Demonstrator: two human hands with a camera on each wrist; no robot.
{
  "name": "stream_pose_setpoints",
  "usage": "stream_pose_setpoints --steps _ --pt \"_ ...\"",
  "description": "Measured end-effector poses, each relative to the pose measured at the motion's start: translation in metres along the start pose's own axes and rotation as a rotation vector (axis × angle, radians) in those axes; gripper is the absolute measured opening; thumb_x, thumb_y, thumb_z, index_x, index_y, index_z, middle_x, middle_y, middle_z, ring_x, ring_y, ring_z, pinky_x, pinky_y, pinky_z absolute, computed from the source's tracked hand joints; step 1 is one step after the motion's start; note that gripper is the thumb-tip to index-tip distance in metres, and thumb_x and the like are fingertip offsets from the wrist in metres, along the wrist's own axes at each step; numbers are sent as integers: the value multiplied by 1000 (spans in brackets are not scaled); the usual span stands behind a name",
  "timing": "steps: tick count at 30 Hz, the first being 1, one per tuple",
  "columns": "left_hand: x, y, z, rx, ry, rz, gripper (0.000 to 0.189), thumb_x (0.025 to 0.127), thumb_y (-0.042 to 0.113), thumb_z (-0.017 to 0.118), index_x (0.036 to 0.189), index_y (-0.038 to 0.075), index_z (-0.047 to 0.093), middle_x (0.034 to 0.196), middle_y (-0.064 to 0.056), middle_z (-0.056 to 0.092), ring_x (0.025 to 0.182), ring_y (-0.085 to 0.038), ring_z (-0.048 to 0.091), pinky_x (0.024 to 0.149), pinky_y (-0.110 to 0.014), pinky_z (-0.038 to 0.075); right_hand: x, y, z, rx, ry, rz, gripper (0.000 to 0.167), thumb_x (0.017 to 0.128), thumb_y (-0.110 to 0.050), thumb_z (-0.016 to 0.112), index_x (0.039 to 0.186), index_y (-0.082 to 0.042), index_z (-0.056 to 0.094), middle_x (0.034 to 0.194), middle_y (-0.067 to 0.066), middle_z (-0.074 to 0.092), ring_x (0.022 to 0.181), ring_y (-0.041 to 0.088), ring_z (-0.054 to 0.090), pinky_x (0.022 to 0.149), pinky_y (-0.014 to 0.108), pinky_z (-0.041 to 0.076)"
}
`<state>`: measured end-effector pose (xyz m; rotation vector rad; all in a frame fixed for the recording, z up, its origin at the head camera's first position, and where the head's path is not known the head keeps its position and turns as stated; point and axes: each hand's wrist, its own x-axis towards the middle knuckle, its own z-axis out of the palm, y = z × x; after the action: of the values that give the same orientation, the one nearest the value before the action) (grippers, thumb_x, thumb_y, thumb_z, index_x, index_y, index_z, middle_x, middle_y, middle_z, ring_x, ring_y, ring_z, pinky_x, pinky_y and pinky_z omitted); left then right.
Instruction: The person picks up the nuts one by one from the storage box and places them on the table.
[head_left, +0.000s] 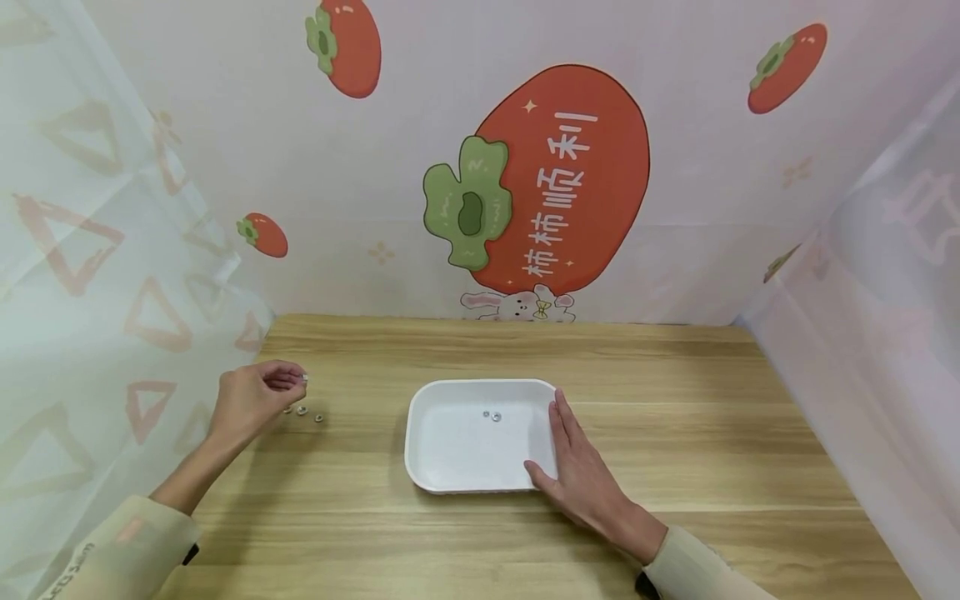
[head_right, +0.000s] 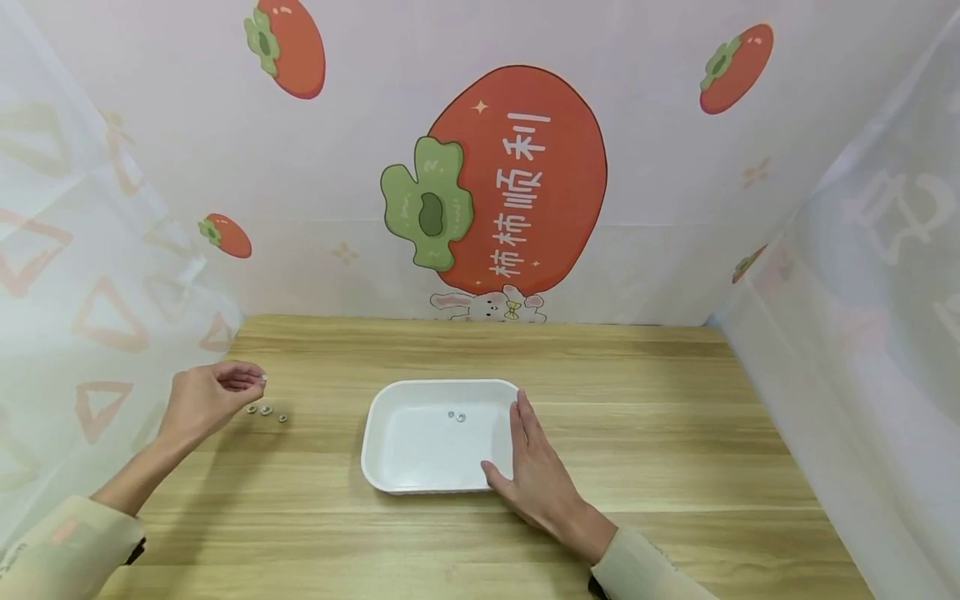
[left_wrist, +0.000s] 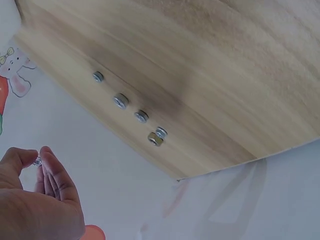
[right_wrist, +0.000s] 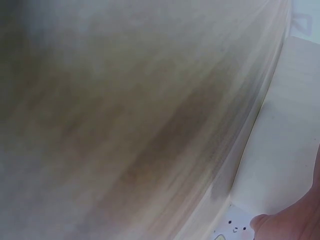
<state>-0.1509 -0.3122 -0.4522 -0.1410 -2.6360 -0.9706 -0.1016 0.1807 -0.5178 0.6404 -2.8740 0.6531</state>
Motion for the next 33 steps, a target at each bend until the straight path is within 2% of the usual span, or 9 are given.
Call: stream_pose_setpoints --steps 7,17,24,28,33 --pt "8 -9 -4 78 -11 14 8 83 4 77 90 6 80 78 -4 78 63 7 63 60 -7 46 0 1 1 4 3 2 101 99 -48 68 163 11 18 176 22 6 157 40 30 117 56 42" --pt "14 -24 -11 161 -76 3 5 81 5 79 86 5 79 76 -3 77 64 -10 70 60 -15 48 -1 2 2 7 10 4 101 99 -47 68 164 10 17 176 23 9 156 40 31 116 55 43" --pt "22 -30 -11 246 -112 68 3 77 6 79 79 6 77 70 2 75 62 -12 69 62 -33 52 -1 1 1 6 8 7 101 99 -47 68 164 10 17 176 22 9 157 39 29 117 55 42" --pt "25 -30 -11 265 -148 46 3 80 8 78 83 7 78 71 3 74 63 -14 68 64 -43 56 -1 1 1 -2 7 8 101 98 -47 68 164 10 17 176 22 10 157 39 30 116 55 43" --pt "27 -31 -11 296 -236 33 7 84 8 76 88 2 77 75 -2 75 66 -19 70 64 -46 58 -1 0 2 -1 14 -2 101 98 -46 70 163 11 18 175 23 11 157 39 29 117 54 42"
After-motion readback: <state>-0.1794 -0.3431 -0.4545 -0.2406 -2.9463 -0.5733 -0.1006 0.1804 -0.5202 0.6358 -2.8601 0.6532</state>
